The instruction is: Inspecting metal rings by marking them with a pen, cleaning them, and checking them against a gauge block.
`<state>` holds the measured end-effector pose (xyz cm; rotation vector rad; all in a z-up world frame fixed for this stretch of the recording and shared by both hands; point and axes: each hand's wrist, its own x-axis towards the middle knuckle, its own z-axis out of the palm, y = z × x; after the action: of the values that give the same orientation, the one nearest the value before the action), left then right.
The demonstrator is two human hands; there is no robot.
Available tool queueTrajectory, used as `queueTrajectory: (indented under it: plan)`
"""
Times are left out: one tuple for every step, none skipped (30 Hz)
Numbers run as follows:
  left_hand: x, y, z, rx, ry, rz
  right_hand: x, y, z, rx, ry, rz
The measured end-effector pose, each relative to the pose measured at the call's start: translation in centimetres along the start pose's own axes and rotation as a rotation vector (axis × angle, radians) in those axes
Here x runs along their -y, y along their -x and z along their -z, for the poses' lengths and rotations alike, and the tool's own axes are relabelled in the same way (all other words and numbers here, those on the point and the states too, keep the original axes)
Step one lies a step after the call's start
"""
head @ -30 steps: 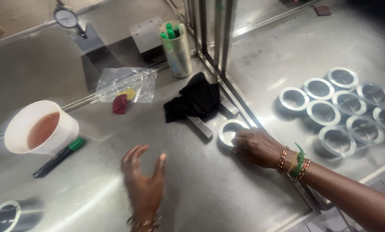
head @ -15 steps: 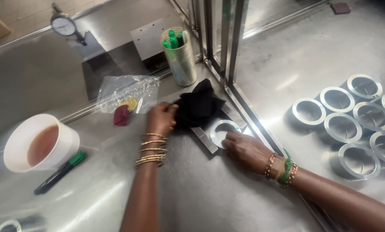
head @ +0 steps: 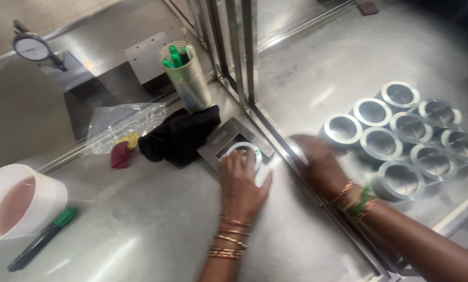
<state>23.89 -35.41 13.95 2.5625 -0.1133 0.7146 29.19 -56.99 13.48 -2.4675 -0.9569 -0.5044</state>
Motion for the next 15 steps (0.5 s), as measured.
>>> queueTrajectory:
  plan:
    - [-1.1,1.1,-1.3,0.053,-0.155,-0.121,-1.3,0.9,1.2,-0.093,0.124,-0.178]
    - [-1.6,1.4,-2.0,0.049,-0.149,-0.121,-2.8,1.5,1.9,-0.092,0.131,-0.177]
    - [-2.0,1.5,-2.6,0.134,-0.184,0.003,-4.3,1.9,2.5,0.012,0.232,-0.329]
    - [-2.5,1.7,-3.3,0.218,-0.219,0.127,-5.7,2.5,3.2,0.115,0.333,-0.482]
    - [-2.4,1.5,-4.0,0.216,-0.213,0.133,-5.9,2.5,3.2,0.120,0.338,-0.477]
    - [-2.2,1.3,-4.7,0.228,-0.279,0.153,-6.0,2.6,3.2,0.217,0.375,-0.518]
    - [-1.7,1.1,-5.1,0.239,-0.350,0.178,-6.0,2.3,3.0,0.314,0.409,-0.553]
    - [-1.5,1.9,-6.4,0.235,-0.349,0.189,-5.9,2.8,3.3,0.319,0.411,-0.542]
    - [-0.7,2.0,-7.6,0.074,-0.359,0.128,-5.9,2.5,3.3,0.277,0.352,-0.568]
    - [0.2,2.2,-8.8,-0.087,-0.370,0.066,-5.8,2.1,3.2,0.236,0.293,-0.594]
    - [-0.1,2.7,-9.0,-0.097,-0.382,0.083,-5.3,2.1,3.9,0.238,0.288,-0.571]
    - [-0.3,3.2,-9.3,-0.091,-0.293,0.010,-4.8,2.1,4.5,0.194,0.072,-0.699]
    - [-0.5,4.0,-9.7,-0.077,-0.204,-0.062,-4.3,2.4,5.1,0.160,-0.151,-0.825]
    - [-1.5,5.1,-7.7,-0.082,-0.216,-0.045,-3.4,2.9,5.0,0.173,-0.158,-0.809]
    - [-2.6,5.9,-6.0,0.020,-0.220,-0.059,-2.7,3.5,5.2,0.131,-0.186,-0.567]
